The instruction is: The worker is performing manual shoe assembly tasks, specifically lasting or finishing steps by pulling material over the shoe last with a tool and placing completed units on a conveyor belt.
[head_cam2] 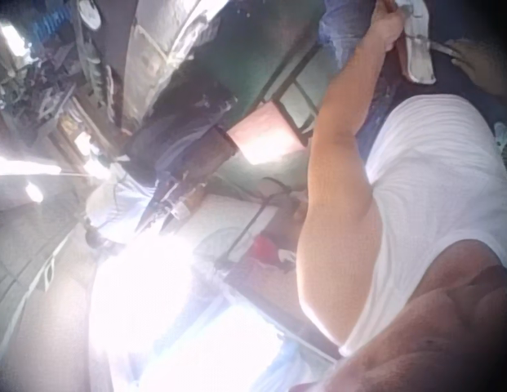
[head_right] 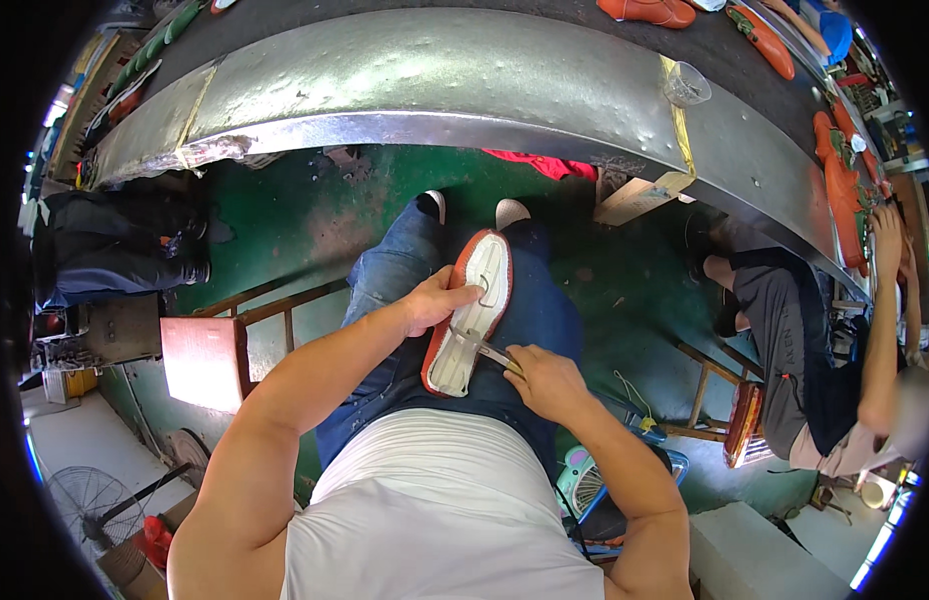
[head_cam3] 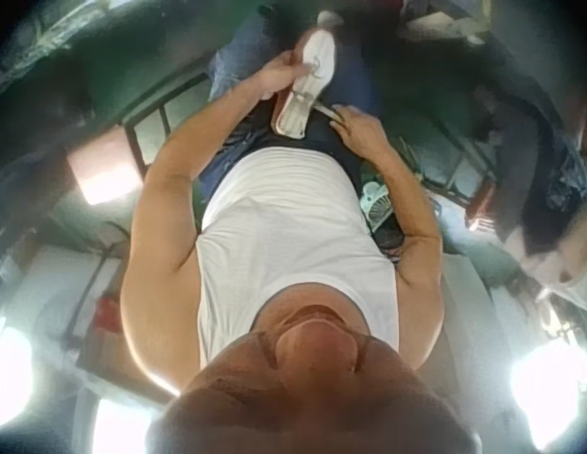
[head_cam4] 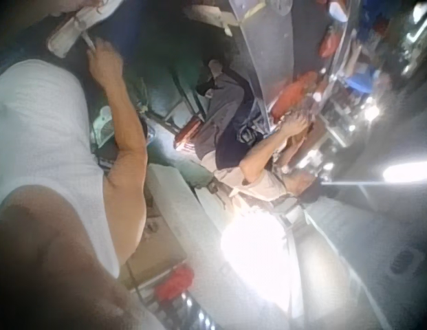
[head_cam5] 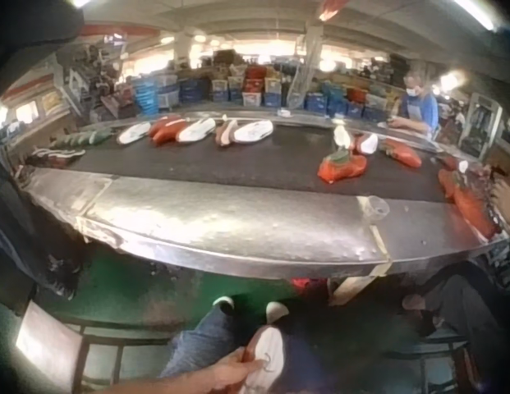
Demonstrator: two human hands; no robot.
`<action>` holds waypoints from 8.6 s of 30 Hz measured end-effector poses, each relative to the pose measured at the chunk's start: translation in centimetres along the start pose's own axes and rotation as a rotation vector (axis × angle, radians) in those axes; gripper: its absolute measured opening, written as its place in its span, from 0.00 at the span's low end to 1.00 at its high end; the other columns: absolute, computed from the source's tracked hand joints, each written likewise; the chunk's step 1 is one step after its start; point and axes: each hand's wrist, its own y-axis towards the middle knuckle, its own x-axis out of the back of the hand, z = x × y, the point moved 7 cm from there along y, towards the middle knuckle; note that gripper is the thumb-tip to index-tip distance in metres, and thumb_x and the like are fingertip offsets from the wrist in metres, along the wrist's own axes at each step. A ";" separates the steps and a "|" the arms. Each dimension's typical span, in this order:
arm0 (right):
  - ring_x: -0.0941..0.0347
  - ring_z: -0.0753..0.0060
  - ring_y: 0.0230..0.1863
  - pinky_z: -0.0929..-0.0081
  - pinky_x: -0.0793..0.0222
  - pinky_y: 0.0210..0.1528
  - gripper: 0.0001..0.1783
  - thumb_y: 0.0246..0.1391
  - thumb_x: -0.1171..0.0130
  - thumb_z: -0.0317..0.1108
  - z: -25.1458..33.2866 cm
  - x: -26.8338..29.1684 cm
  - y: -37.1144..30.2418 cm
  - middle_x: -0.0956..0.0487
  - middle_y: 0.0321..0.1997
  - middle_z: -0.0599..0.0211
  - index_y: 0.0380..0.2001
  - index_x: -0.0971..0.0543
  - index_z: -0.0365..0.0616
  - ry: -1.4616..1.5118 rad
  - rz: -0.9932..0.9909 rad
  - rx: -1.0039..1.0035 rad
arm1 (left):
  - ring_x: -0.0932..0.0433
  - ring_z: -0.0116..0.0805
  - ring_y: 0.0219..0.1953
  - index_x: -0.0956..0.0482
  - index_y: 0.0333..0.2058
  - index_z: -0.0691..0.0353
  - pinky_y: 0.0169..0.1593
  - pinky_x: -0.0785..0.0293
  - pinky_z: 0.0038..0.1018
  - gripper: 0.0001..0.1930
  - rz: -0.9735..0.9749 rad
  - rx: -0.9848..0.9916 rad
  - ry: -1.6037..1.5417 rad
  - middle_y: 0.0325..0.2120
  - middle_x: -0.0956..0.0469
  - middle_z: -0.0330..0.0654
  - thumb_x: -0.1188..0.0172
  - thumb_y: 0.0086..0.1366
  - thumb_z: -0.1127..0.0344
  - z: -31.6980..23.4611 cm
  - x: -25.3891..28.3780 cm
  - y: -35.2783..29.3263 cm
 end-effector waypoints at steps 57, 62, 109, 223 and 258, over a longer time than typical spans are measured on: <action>0.24 0.49 0.49 0.63 0.25 0.50 0.21 0.52 0.30 0.33 7.9 16.8 0.0 0.25 0.52 0.53 0.48 0.21 0.37 0.153 -0.663 0.391 | 0.21 0.50 0.52 0.33 0.62 0.57 0.54 0.23 0.49 0.35 0.273 -0.534 -0.816 0.52 0.23 0.48 0.59 0.72 0.34 -19.3 0.2 -8.4; 0.24 0.56 0.43 0.66 0.26 0.45 0.23 0.49 0.29 0.29 13.5 21.3 2.9 0.24 0.46 0.58 0.50 0.21 0.39 0.117 -0.849 0.558 | 0.22 0.50 0.54 0.35 0.64 0.57 0.58 0.24 0.46 0.36 0.232 -0.498 -0.856 0.53 0.24 0.53 0.65 0.74 0.34 -19.2 0.2 -8.9; 0.40 0.38 0.66 0.43 0.50 0.68 0.34 0.51 0.34 0.46 -4.3 29.5 15.5 0.30 0.61 0.44 0.52 0.29 0.30 -0.253 -0.884 0.061 | 0.30 0.55 0.63 0.35 0.62 0.69 0.65 0.36 0.50 0.44 -0.239 -0.745 0.062 0.60 0.30 0.62 0.67 0.71 0.29 -50.1 3.9 18.5; 0.20 0.65 0.33 0.69 0.25 0.41 0.18 0.63 0.42 0.38 0.1 1.6 -8.7 0.17 0.32 0.60 0.50 0.23 0.38 0.662 -0.221 -0.267 | 0.26 0.32 0.53 0.44 0.70 0.57 0.58 0.29 0.31 0.37 0.142 -0.611 -0.012 0.53 0.26 0.43 0.35 0.66 0.69 -10.7 -2.0 -6.0; 0.20 0.53 0.31 0.60 0.26 0.37 0.13 0.64 0.45 0.36 4.0 7.1 -2.5 0.19 0.27 0.53 0.38 0.26 0.34 0.637 -0.096 -0.197 | 0.25 0.29 0.52 0.31 0.63 0.63 0.58 0.29 0.27 0.24 -0.011 -0.645 0.241 0.49 0.22 0.42 0.41 0.70 0.68 -9.4 0.7 -6.1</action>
